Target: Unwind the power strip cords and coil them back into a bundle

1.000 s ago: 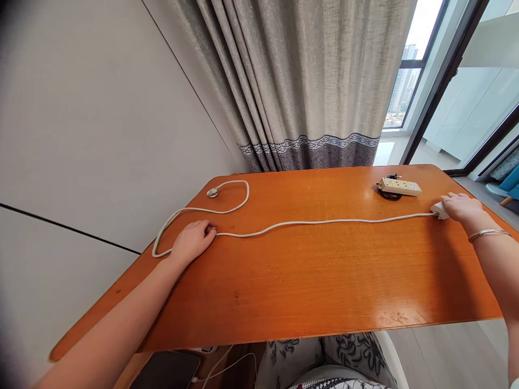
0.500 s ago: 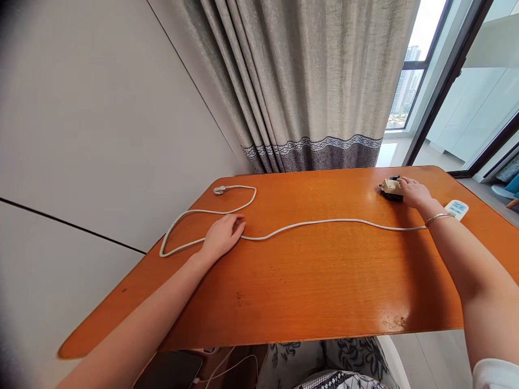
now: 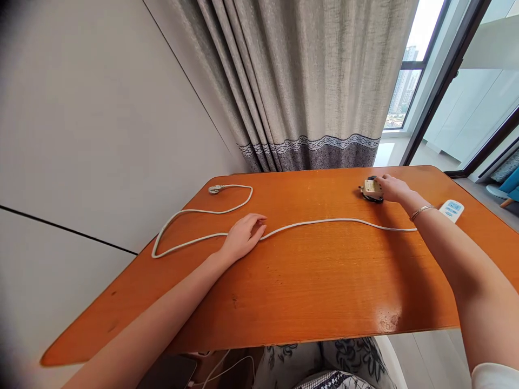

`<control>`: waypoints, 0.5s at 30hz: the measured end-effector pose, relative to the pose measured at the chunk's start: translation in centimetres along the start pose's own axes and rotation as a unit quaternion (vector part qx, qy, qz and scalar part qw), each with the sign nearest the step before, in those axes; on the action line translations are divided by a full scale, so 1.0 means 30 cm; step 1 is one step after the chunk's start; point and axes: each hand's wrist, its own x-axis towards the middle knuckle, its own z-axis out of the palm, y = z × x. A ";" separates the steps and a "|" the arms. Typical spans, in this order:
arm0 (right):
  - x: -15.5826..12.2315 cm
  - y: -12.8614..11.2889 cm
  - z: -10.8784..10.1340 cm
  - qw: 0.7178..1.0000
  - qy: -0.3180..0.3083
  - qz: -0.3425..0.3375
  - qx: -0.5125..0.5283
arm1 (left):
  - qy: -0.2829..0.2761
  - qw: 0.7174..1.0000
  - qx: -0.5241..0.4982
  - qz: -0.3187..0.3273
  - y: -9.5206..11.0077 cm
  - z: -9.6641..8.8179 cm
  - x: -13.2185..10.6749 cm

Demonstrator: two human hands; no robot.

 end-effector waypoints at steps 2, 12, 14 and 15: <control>-0.020 -0.105 -0.035 0.997 0.035 -0.050 0.036 | 0.008 0.999 -0.038 0.021 0.056 0.007 0.015; -0.159 -0.487 -0.251 0.856 0.256 -0.271 0.358 | 0.032 0.901 -0.404 0.154 0.423 0.094 0.064; -0.193 -0.491 -0.280 0.837 0.271 -0.271 0.389 | 0.013 0.882 -0.457 0.120 0.425 0.115 0.078; -0.210 -0.487 -0.290 0.830 0.277 -0.267 0.404 | 0.004 0.875 -0.475 0.096 0.414 0.125 0.088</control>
